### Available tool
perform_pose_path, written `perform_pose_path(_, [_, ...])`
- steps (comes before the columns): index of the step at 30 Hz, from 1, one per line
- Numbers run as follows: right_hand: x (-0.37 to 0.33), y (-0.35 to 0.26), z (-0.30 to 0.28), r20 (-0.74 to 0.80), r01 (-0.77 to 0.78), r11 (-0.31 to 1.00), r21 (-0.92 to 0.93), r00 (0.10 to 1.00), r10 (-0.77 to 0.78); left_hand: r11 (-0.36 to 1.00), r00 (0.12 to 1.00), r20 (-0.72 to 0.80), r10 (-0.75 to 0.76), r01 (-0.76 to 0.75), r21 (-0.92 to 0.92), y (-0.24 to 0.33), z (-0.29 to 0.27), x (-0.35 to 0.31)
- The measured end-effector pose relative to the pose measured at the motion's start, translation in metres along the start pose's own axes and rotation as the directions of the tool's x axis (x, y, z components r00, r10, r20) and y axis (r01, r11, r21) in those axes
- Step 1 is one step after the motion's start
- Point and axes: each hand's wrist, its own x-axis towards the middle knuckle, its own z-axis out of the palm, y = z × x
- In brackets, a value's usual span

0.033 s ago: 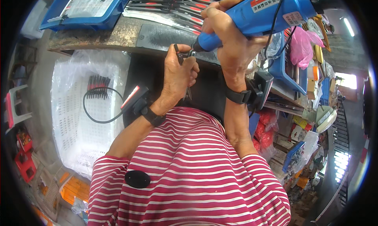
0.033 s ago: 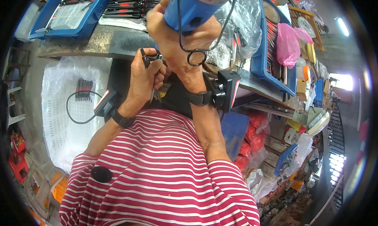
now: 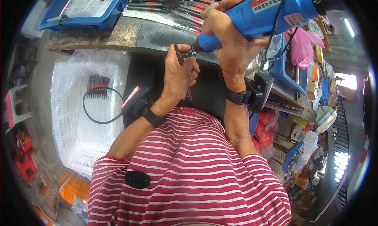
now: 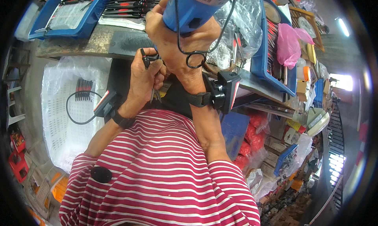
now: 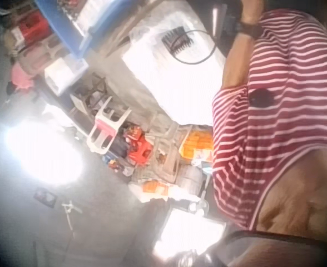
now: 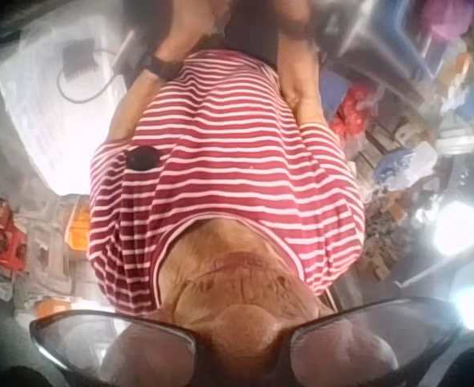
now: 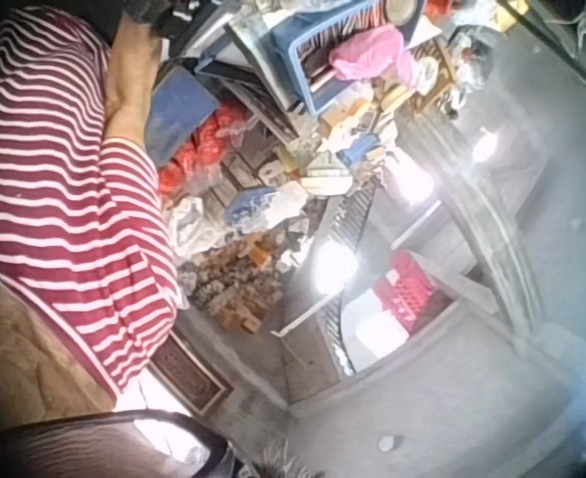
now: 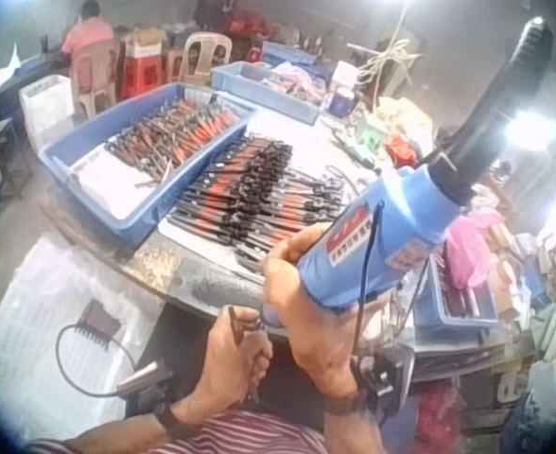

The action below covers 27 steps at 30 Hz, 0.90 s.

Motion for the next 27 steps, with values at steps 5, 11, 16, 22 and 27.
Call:
perform_pose_path(5, [-0.005, 0.008, 0.004, -0.005, -0.076, 0.997, 0.013, 0.997, 0.076, 0.999, 0.999, -0.031, 0.018, -0.017, 0.043, -0.003, 0.002, -0.001])
perform_pose_path(11, [-0.007, 0.001, 0.010, -0.043, -0.129, 0.976, -0.177, 0.991, 0.123, 0.999, 0.999, -0.022, 0.045, -0.045, 0.019, -0.003, 0.003, -0.002])
perform_pose_path(16, [0.005, -0.012, 0.011, -0.047, -0.164, 0.925, -0.343, 0.986, 0.158, 0.999, 0.999, 0.010, 0.038, -0.038, 0.028, 0.003, 0.005, -0.004])
perform_pose_path(22, [-0.002, -0.004, 0.020, -0.040, -0.141, 0.928, -0.344, 0.990, 0.136, 0.999, 0.999, -0.020, 0.031, -0.030, 0.045, -0.001, 0.003, -0.003])
perform_pose_path(27, [0.001, -0.004, 0.022, -0.059, -0.163, 0.910, -0.381, 0.987, 0.152, 0.996, 0.998, 0.000, 0.068, -0.067, 0.065, 0.001, 0.005, -0.004])
